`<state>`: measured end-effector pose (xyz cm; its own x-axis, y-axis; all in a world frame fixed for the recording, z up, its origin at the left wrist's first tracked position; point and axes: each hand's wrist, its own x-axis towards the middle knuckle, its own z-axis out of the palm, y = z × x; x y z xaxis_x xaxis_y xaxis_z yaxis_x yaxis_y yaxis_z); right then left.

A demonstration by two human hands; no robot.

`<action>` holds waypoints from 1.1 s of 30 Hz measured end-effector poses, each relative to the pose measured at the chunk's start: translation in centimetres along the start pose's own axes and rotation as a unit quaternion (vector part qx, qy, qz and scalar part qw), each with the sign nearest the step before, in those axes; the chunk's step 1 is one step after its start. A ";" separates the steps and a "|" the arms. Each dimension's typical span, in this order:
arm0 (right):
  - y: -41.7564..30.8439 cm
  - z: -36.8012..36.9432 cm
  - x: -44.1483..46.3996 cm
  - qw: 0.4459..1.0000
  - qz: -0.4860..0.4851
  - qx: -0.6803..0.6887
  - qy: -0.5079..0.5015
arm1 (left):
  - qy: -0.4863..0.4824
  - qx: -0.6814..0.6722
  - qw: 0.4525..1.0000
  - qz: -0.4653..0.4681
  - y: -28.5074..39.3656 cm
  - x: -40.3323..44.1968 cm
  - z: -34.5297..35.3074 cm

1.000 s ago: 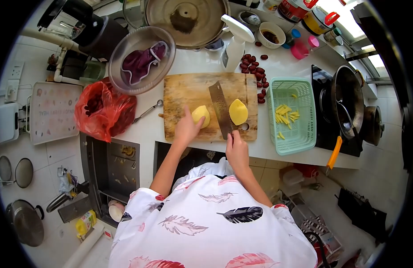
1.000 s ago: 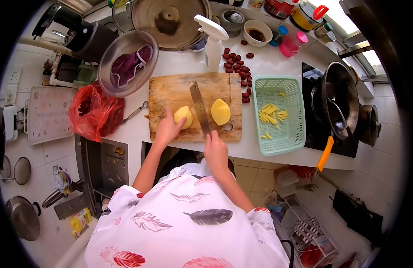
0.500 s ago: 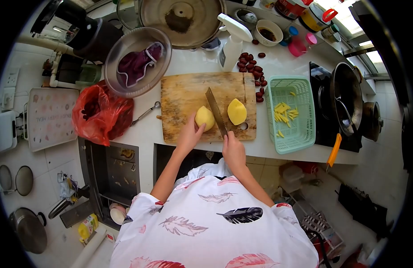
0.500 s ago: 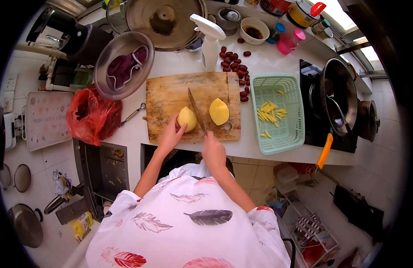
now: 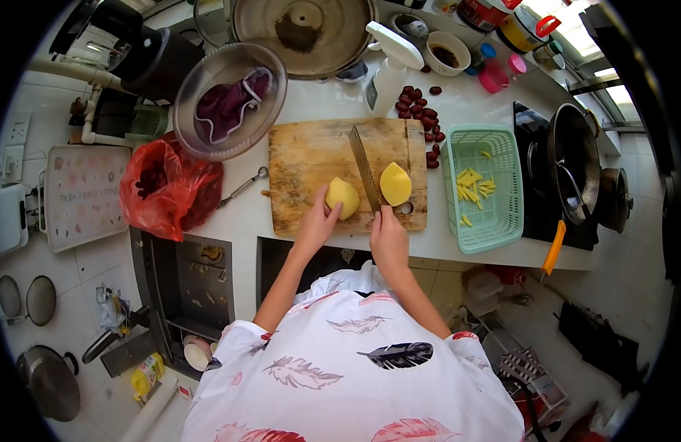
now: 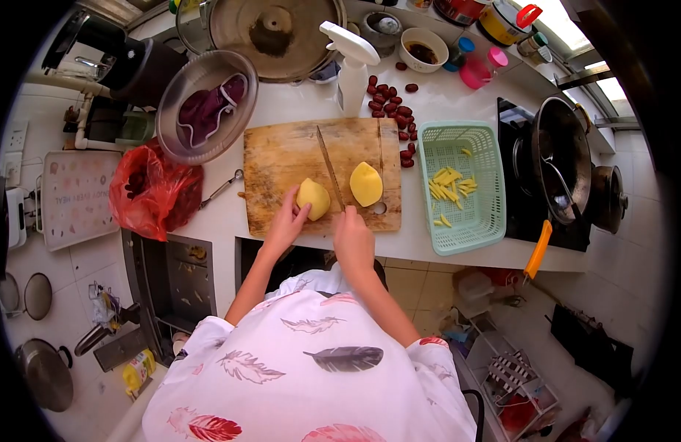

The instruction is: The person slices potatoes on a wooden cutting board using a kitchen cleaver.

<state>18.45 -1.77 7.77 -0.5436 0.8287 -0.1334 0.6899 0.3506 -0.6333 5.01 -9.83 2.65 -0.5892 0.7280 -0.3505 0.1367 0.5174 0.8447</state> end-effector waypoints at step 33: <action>-4.5 2.2 -5.3 0.999 0.023 -0.026 -0.021 | 0.025 -0.116 0.991 0.068 -2.1 0.6 -0.2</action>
<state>17.15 -8.66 9.61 -0.5286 0.8265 -0.1937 0.7380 0.3347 -0.5859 4.21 -10.56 0.80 -0.6172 0.7579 -0.2113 0.0350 0.2947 0.9549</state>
